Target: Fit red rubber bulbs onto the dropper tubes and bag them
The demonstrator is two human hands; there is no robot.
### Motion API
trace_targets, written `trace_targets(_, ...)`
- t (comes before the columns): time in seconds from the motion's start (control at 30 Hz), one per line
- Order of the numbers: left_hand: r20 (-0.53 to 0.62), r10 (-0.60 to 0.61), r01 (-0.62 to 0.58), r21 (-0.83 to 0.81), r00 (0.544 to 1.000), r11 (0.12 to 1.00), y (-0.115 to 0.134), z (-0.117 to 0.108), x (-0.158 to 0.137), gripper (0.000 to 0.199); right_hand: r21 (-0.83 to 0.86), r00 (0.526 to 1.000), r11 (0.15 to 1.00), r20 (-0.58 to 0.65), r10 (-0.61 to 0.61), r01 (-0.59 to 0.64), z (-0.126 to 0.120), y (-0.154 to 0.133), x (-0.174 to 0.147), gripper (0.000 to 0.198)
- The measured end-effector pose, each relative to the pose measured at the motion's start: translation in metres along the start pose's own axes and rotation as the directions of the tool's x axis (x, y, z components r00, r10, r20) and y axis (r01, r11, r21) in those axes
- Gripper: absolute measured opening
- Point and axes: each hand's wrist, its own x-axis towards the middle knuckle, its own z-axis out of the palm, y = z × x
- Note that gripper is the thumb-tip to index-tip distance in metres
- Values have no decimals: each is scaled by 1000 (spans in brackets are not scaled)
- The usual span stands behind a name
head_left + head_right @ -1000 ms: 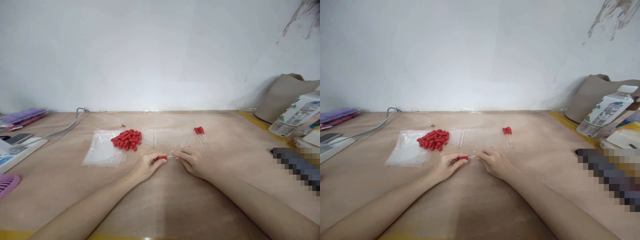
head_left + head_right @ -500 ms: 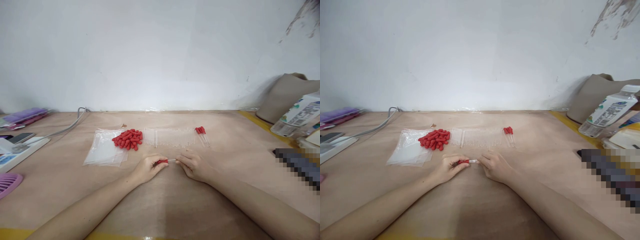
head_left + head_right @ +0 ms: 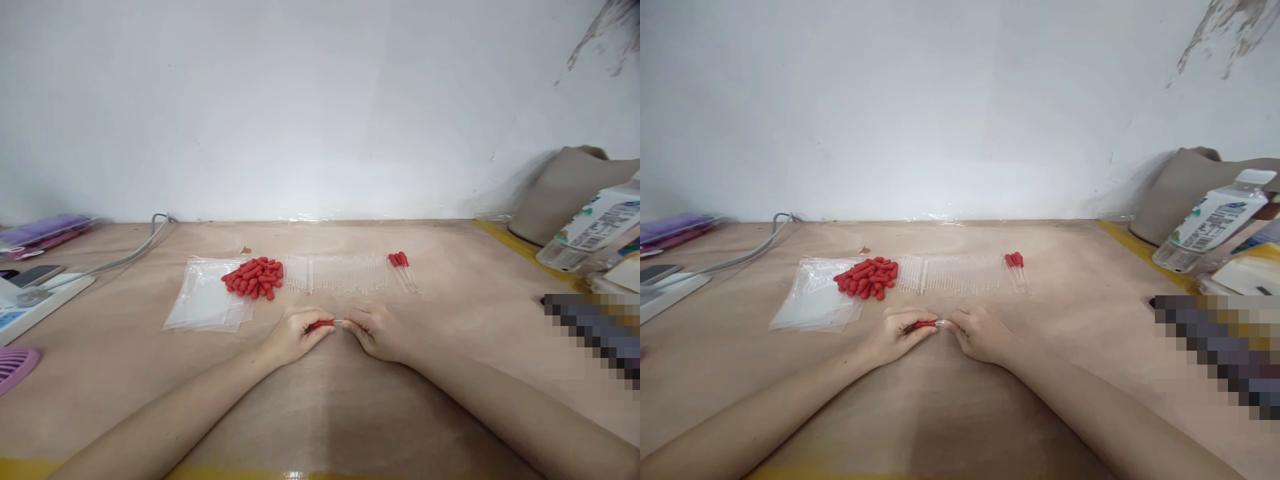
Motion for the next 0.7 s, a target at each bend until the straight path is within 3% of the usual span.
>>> trace_targets(0.2,24,60,-62,73,998,995,-6,0,1,19,103,991,988,82,108,-116,-3,-1,3,35)
trace_targets(0.3,-16,82,-80,77,997,994,-9,-1,2,19,153,981,973,111,159,-175,-9,-9,7,33)
trace_targets(0.43,-52,26,-21,91,998,996,-8,-3,3,22,194,947,946,242,209,-258,-29,-14,12,28)
trace_targets(0.53,-69,-54,61,98,996,993,-6,-3,3,41,136,869,890,323,375,-435,-57,5,16,25)
trace_targets(0.6,-59,-66,72,97,996,993,-6,-2,3,43,160,806,798,252,536,-581,-75,30,18,27)
trace_targets(0.7,-25,-44,47,103,999,994,-6,-1,4,36,93,601,598,10,799,-796,-91,69,19,25)
